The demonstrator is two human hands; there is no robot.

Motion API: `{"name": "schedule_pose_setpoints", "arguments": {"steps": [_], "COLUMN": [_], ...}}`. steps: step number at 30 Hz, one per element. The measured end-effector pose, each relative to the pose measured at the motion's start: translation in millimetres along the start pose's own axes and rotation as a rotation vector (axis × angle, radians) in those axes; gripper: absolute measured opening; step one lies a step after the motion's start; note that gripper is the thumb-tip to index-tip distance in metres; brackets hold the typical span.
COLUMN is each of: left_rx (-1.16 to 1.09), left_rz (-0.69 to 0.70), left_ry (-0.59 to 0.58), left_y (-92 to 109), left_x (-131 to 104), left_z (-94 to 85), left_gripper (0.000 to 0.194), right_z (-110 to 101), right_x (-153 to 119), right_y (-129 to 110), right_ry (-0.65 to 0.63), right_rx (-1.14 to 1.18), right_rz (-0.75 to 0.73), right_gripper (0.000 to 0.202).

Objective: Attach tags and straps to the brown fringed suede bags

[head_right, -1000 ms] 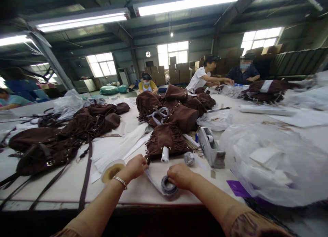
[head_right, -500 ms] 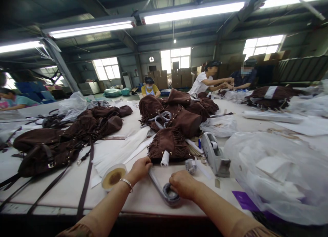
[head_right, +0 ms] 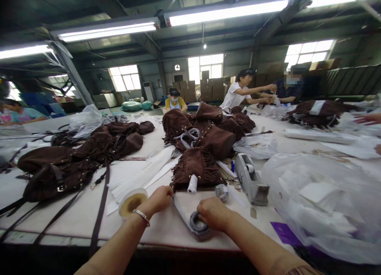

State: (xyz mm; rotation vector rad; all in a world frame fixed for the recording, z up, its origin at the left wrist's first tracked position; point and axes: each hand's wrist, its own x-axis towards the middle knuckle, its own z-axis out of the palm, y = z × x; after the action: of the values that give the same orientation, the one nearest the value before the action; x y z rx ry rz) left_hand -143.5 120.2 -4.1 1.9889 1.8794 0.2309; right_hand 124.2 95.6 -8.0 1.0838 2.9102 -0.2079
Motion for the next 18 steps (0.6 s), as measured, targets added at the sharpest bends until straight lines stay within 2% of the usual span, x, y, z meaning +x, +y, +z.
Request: {"name": "schedule_pose_setpoints", "arguments": {"steps": [4, 11, 18], "left_rx": [0.057, 0.091, 0.067], "left_rz": [0.009, 0.008, -0.054], "left_ry": [-0.093, -0.235, -0.329], "left_y": [3.6, 9.1, 13.0], "left_x": [0.7, 4.7, 12.6], "left_z": [-4.8, -23.5, -32.6], "left_gripper": [0.017, 0.013, 0.032], "right_z": [-2.0, -3.5, 0.4], "right_x": [-0.4, -2.2, -1.4], "right_y": [-1.7, -2.9, -0.7], "right_ry": [-0.005, -0.017, -0.007], "right_rx": [-0.005, 0.012, 0.013], "right_rz": [0.003, 0.020, 0.009], "right_gripper": [0.021, 0.021, 0.021]}}
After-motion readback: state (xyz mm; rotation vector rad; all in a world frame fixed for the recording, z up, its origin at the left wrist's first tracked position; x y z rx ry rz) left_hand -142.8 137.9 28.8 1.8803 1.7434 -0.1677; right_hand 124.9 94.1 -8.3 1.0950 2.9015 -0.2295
